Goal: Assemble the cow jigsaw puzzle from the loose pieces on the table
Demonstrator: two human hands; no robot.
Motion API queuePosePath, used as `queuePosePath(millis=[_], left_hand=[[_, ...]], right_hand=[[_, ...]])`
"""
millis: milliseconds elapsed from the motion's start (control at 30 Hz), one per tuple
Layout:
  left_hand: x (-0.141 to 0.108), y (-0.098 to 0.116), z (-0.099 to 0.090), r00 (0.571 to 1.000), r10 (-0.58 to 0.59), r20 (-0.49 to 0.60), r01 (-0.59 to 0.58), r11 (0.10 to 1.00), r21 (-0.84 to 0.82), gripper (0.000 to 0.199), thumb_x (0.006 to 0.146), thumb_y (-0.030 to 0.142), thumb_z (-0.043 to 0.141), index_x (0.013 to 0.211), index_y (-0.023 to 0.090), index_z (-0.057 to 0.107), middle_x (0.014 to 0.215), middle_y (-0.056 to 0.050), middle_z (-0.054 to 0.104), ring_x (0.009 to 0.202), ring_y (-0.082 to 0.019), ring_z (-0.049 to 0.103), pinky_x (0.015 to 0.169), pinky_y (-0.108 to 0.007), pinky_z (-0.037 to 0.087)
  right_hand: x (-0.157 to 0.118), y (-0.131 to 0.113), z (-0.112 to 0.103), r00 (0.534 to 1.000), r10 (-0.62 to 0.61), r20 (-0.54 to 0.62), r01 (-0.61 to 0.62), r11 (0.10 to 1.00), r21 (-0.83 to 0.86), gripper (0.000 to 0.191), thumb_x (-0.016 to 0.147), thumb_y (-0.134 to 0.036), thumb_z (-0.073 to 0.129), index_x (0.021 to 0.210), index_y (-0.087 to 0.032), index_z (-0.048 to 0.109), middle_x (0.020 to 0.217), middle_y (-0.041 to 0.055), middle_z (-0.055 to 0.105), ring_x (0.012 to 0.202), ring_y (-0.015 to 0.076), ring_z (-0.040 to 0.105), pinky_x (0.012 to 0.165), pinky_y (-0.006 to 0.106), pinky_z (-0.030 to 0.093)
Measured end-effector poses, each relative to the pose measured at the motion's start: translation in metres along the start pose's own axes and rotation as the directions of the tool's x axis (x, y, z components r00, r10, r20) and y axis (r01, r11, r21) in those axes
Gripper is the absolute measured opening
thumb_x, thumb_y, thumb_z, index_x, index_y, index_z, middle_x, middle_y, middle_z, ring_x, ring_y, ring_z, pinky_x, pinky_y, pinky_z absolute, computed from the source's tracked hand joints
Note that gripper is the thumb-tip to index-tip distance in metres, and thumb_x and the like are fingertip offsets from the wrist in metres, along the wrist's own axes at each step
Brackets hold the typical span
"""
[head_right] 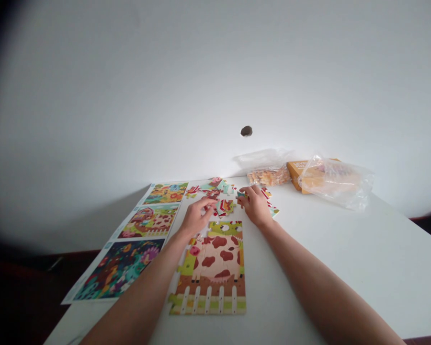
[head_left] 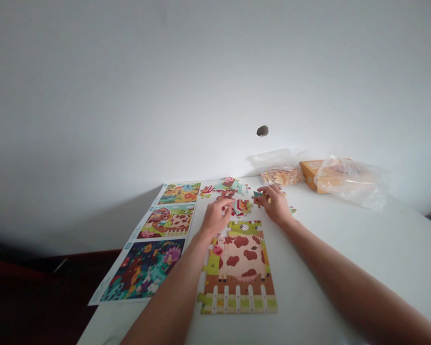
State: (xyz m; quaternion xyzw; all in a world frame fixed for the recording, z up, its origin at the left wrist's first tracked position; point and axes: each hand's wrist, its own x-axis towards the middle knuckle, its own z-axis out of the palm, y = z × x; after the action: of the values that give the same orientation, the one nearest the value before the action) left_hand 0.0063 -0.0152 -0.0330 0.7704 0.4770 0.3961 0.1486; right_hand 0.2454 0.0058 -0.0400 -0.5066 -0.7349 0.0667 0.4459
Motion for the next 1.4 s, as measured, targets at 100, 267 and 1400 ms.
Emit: queuePosePath(millis=[100,267,1400], left_hand=[[-0.001,0.004,0.0,0.999,0.041,-0.006,-0.042,0.999,-0.026,0.025,0.088,0.026,0.059,0.111,0.021,0.069,0.095,-0.004,0.074,0.091,-0.019,0.066,0.085,-0.031,0.053],[-0.003,0.004,0.005,0.997,0.045,0.06,-0.037,0.99,-0.133,0.038,0.086,0.03,0.066,0.123,0.021,0.063,0.108,-0.005,0.072,0.098,-0.02,0.066,0.091,-0.034,0.052],[0.003,-0.006,-0.007,0.769,-0.408,-0.492,0.578,0.773,0.262,0.034,0.089,0.023,0.048,0.118,0.021,0.066,0.095,-0.013,0.073,0.097,-0.032,0.064,0.087,-0.046,0.046]], right_hand=[[-0.003,-0.013,-0.005,0.997,-0.036,-0.07,0.042,0.996,0.084,0.018,0.093,-0.028,0.052,0.1,-0.021,0.066,0.097,0.0076,0.061,0.085,0.0202,0.06,0.08,0.032,0.049],[-0.014,-0.034,-0.009,0.985,-0.13,0.115,0.103,0.971,0.217,0.017,0.094,-0.027,0.054,0.107,-0.021,0.063,0.095,0.0052,0.063,0.082,0.0175,0.062,0.079,0.03,0.05],[-0.02,-0.056,-0.035,0.642,-0.496,0.584,0.442,0.862,0.247,0.02,0.086,-0.027,0.061,0.099,-0.029,0.075,0.109,0.0031,0.07,0.103,0.0215,0.06,0.103,0.041,0.036]])
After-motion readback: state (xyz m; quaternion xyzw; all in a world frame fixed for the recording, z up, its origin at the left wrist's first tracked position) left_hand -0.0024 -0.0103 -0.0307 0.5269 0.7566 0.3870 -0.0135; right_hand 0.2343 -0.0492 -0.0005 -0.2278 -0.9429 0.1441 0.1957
